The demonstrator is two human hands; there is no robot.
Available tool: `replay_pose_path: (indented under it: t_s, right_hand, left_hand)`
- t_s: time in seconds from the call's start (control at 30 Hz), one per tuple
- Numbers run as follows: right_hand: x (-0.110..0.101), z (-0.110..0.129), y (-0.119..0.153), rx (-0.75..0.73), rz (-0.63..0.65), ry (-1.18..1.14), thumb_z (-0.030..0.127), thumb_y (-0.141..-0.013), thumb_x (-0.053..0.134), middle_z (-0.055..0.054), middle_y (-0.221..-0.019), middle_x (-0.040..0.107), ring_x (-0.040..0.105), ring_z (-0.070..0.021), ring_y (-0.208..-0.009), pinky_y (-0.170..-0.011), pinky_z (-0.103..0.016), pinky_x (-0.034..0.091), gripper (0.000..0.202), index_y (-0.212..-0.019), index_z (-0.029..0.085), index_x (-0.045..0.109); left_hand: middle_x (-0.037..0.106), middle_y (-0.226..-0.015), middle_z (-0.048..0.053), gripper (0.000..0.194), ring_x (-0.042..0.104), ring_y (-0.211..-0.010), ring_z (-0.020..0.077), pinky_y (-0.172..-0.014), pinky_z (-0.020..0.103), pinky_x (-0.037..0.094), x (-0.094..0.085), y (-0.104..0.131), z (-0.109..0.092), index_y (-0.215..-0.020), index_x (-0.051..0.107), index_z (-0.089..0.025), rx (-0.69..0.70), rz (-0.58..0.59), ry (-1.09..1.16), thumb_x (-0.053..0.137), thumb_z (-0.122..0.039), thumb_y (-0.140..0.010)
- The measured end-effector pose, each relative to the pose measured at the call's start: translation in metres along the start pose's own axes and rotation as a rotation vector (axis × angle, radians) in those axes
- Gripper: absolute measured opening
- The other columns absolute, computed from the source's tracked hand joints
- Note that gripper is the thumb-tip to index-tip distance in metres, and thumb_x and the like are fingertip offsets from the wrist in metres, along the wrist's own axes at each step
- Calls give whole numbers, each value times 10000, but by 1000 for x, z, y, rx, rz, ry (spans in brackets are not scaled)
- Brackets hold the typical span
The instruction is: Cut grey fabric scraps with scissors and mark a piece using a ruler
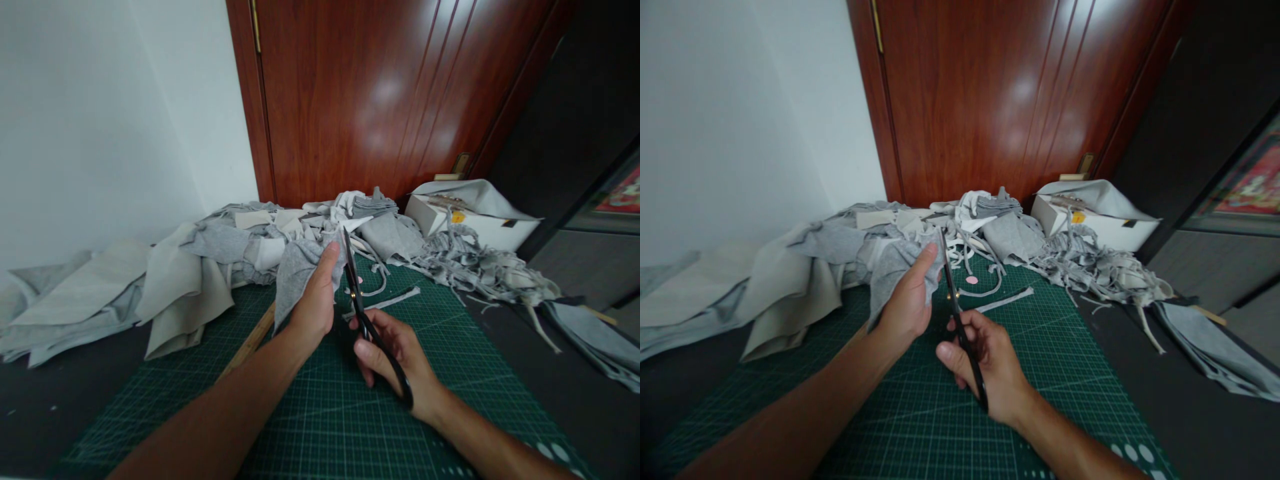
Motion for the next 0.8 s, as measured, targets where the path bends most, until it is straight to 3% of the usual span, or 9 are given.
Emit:
replay_pose_path:
  t_s: [0.37, 0.63, 0.8]
  right_hand:
    - [-1, -3, 1, -4, 12, -6, 591, -881, 785, 99, -546, 503, 423, -87, -410, -414, -207, 338, 461, -999, 201, 572]
    - [0, -2, 0, 13, 9, 25, 610, -904, 755, 110, -543, 475, 403, -78, -398, -402, -200, 328, 476, -1019, 181, 584]
    - [0, -3, 0, -4, -21, 0, 540, -888, 802, 106, -552, 489, 407, -76, -406, -403, -195, 344, 443, -1032, 172, 603]
  left_hand:
    - [796, -899, 71, 431, 763, -908, 267, -858, 364, 589, 1, -1, -2, -1015, 755, -156, 63, -14, -1, 830, -525, -804]
    - [775, -800, 67, 431, 770, -839, 301, -761, 389, 610, 5, 2, -5, -965, 736, -180, 17, -38, 26, 869, -531, -754]
    - [797, -848, 68, 423, 773, -926, 311, -849, 398, 602, 4, 1, -5, -972, 745, -179, 44, -45, 29, 880, -511, -748]
Point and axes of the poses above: each hand's wrist, its own y-axis away from the middle knuckle, its own x-axis out of the palm, z = x × y, the point moved 4 cm from there along -y, towards the middle knuckle
